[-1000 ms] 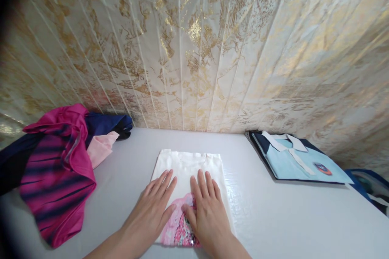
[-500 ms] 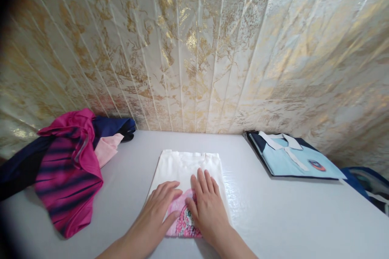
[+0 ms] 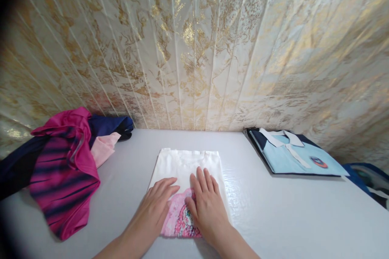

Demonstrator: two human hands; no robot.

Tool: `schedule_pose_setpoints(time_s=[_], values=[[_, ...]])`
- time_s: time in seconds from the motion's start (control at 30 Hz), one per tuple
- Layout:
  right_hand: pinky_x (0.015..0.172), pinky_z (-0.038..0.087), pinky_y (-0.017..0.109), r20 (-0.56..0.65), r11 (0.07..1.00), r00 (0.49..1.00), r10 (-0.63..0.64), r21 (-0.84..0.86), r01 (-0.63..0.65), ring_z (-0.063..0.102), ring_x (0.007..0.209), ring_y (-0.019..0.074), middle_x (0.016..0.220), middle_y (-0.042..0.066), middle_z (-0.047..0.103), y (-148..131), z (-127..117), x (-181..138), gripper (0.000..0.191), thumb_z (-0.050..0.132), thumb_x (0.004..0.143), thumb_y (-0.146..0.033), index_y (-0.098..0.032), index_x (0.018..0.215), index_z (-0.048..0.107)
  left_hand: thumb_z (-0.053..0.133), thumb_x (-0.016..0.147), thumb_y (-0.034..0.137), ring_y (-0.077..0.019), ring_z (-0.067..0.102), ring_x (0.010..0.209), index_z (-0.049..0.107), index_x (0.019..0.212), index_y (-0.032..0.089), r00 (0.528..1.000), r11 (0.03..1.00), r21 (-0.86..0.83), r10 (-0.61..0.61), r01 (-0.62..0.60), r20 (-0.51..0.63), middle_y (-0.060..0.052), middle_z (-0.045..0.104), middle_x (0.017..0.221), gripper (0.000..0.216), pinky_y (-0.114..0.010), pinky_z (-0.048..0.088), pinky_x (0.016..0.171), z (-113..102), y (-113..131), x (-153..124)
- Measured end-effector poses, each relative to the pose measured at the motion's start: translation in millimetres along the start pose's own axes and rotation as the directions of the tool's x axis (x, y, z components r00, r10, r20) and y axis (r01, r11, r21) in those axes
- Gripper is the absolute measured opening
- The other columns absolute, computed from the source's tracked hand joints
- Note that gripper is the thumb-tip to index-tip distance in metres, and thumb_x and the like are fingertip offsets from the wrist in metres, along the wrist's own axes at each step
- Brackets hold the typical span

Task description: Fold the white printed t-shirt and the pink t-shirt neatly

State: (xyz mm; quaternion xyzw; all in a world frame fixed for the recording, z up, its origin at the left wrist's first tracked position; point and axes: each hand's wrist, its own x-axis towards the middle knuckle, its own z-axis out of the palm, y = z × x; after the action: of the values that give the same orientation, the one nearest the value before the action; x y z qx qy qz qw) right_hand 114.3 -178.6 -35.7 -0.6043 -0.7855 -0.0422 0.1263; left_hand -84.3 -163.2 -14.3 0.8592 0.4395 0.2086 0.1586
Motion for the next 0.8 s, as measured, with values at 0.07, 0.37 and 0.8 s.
schedule_pose_setpoints(time_s=[0.07,0.37,0.8], values=[[0.110,0.033,0.048,-0.001,1.000,1.000,0.006,0.009,-0.006,0.025,0.141,0.0314,0.153,0.012,0.031,0.5,0.5,-0.1,0.050,0.050,0.093,-0.031,-0.017,0.140,0.046,0.041,0.087,0.010,-0.0220,0.042,0.126,0.055,0.120,0.022,1.000,1.000,-0.009,-0.004,0.004,-0.006,-0.008,0.050,0.134,0.038,-0.043,0.038,0.103,-0.7,-1.7,-0.6],[0.110,0.032,0.051,0.040,0.997,0.999,0.020,0.071,-0.023,0.021,0.142,0.0319,0.153,0.012,0.029,-0.6,-2.6,1.1,0.050,0.049,0.093,-0.031,-0.016,0.141,0.045,0.043,0.083,0.008,-0.0219,0.045,0.122,0.056,0.119,0.021,0.999,1.000,-0.006,-0.002,0.002,0.032,-0.008,0.053,0.131,0.040,-0.041,0.039,0.100,-4.8,-0.9,6.6],[0.109,0.037,0.047,-0.020,0.984,0.998,-0.053,0.166,0.056,0.029,0.140,0.0274,0.149,0.017,0.037,28.4,-6.0,-6.3,0.049,0.050,0.093,-0.031,-0.011,0.137,0.047,0.039,0.080,0.001,-0.0218,0.047,0.123,0.057,0.122,0.021,0.999,0.998,0.063,0.000,-0.002,0.038,-0.007,0.054,0.133,0.050,-0.041,0.040,0.100,-4.4,-3.0,8.2]])
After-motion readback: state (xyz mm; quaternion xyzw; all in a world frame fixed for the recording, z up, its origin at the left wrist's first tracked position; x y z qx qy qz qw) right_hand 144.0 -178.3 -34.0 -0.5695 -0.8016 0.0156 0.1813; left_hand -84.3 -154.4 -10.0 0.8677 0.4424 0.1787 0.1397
